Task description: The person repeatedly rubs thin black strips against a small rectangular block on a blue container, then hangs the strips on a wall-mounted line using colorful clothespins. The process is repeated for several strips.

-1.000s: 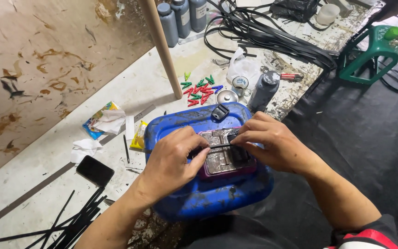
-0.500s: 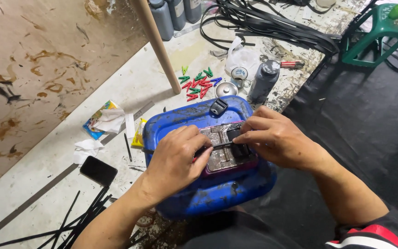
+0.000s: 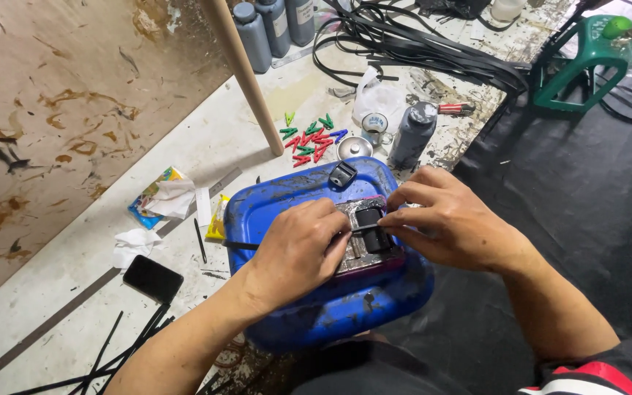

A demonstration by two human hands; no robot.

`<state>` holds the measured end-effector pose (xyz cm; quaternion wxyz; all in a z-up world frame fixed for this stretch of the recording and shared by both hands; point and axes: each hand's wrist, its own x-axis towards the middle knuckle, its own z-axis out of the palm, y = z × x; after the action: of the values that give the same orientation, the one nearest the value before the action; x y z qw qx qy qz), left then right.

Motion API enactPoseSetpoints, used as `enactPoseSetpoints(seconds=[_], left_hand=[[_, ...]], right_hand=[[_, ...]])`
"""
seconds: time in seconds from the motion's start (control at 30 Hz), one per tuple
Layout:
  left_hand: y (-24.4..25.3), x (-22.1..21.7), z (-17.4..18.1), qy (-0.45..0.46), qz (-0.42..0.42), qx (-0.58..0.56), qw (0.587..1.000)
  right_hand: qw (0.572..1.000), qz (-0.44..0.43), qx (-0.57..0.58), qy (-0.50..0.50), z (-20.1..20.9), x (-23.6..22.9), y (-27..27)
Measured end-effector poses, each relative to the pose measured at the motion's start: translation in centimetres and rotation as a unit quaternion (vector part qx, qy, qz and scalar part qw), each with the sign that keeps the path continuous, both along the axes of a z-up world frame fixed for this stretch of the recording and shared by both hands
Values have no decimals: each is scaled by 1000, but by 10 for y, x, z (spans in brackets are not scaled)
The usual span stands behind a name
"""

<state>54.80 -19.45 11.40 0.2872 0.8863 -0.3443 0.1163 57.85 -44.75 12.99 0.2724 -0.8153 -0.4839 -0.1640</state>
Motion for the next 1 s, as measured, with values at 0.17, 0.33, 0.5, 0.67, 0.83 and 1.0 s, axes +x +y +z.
enactPoseSetpoints(seconds=[0.17,0.33,0.5,0.67,0.83,1.0], left_hand=[[-7,1,3,13,-7,4,1000],[-8,3,1,31,-23,-8,999],[-6,3,4,47,-34,-11,998],[-10,4,-3,41,-31,-1,999],[-10,3,1,44,-30,-9,999],[-9,4,-1,47,-36,-19,998]], right_hand=[[999,15,25,-36,-20,5,3],[998,-10,30,-61,-28,3,-7],[995,-35,27,-93,-23,0,-17],[993,-11,47,-109,-25,-2,-5],[993,-17,47,-104,-29,0,-15],[992,-44,31,-112,-25,-2,-26]])
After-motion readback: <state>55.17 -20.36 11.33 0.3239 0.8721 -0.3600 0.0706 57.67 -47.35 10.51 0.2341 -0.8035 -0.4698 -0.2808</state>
